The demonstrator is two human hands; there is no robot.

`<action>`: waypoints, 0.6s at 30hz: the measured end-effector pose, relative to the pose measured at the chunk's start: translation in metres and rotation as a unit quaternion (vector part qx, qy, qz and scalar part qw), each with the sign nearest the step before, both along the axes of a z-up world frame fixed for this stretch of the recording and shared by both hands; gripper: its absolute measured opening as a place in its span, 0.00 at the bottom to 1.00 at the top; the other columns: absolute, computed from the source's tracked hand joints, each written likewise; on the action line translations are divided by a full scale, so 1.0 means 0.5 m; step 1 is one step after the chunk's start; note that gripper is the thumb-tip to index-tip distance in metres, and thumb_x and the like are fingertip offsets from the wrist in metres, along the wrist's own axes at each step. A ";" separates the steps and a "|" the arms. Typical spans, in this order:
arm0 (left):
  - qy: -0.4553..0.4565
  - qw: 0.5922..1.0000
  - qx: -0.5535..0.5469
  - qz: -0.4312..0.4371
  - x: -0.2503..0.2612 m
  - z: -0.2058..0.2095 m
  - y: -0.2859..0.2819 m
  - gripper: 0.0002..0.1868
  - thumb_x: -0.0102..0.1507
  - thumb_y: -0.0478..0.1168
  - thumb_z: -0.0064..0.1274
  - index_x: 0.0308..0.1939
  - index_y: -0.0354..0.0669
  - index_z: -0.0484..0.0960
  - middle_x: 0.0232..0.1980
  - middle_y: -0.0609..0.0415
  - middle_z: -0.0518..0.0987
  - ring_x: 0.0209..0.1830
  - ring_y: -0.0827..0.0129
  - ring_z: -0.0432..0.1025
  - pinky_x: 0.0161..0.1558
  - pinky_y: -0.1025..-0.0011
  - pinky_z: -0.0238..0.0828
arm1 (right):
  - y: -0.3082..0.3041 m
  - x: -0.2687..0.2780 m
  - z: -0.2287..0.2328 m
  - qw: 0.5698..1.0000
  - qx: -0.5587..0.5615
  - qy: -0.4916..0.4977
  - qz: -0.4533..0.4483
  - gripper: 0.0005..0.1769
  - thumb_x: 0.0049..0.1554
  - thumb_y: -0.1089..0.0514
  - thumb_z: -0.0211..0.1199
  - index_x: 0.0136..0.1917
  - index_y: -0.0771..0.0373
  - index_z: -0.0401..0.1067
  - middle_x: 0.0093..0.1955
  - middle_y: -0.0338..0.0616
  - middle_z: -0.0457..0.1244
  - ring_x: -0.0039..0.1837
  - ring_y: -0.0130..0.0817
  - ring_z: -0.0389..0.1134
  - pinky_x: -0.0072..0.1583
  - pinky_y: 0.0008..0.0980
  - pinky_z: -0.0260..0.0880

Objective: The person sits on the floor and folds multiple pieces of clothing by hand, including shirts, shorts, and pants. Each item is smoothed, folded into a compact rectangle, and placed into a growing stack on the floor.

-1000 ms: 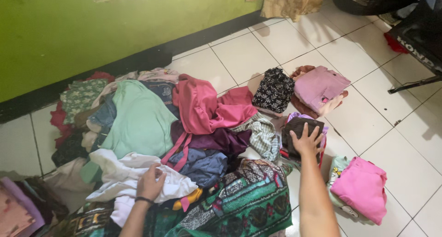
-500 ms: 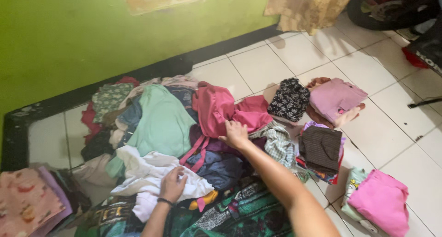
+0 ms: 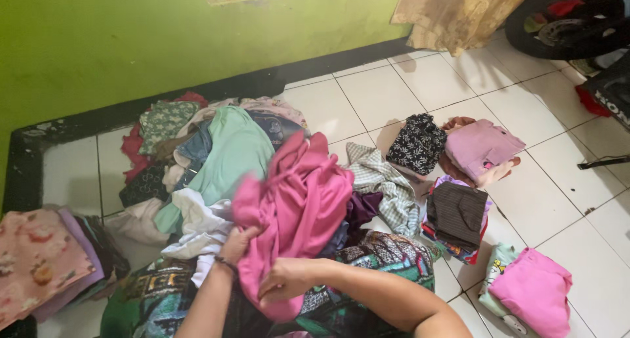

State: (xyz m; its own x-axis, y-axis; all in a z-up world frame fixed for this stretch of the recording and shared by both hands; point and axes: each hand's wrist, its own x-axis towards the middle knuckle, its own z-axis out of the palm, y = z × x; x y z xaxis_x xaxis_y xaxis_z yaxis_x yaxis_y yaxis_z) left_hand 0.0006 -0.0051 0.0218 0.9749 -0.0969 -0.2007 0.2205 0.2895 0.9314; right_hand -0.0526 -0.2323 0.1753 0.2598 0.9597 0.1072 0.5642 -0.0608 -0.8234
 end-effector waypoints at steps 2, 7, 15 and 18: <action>0.058 0.998 -0.003 -0.017 -0.011 -0.010 -0.006 0.21 0.59 0.37 0.58 0.53 0.24 0.81 0.47 0.51 0.83 0.43 0.67 0.77 0.46 0.66 0.76 | -0.017 0.034 0.021 0.999 0.014 0.030 -0.024 0.12 0.57 0.58 0.68 0.55 0.60 0.79 0.48 0.44 0.72 0.47 0.32 0.74 0.51 0.33 0.76; 0.100 0.991 0.079 0.037 -0.135 0.014 0.048 0.18 0.62 0.35 0.46 0.54 0.34 0.81 0.44 0.55 0.81 0.39 0.71 0.74 0.41 0.68 0.73 | -0.115 0.239 0.020 0.887 -0.007 -0.021 -0.460 0.13 0.58 0.49 0.66 0.51 0.58 0.79 0.48 0.43 0.72 0.46 0.35 0.73 0.50 0.36 0.74; 0.131 0.963 0.081 -0.221 -0.260 0.057 0.125 0.24 0.54 0.31 0.45 0.54 0.42 0.82 0.42 0.62 0.83 0.38 0.76 0.73 0.41 0.76 0.71 | -0.178 0.284 -0.126 0.872 -0.301 -0.176 -0.345 0.20 0.48 0.45 0.74 0.50 0.55 0.81 0.49 0.51 0.70 0.49 0.50 0.70 0.51 0.49 0.71; -0.024 0.928 0.255 -0.272 -0.250 0.161 0.191 0.13 0.60 0.36 0.49 0.41 0.31 0.85 0.35 0.59 0.79 0.35 0.75 0.70 0.38 0.75 0.70 | -0.172 0.266 -0.118 0.867 -0.432 -0.108 -0.225 0.15 0.49 0.50 0.69 0.50 0.50 0.83 0.46 0.46 0.72 0.47 0.47 0.72 0.51 0.45 0.73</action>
State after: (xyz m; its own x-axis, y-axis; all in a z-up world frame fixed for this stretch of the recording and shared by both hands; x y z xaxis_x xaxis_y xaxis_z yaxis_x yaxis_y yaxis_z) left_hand -0.1243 0.0902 0.1024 0.8185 -0.4818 -0.3130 0.1591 -0.3334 0.9293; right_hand 0.0806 -0.3185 0.1162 0.6913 0.5127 -0.5091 0.4589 -0.8558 -0.2387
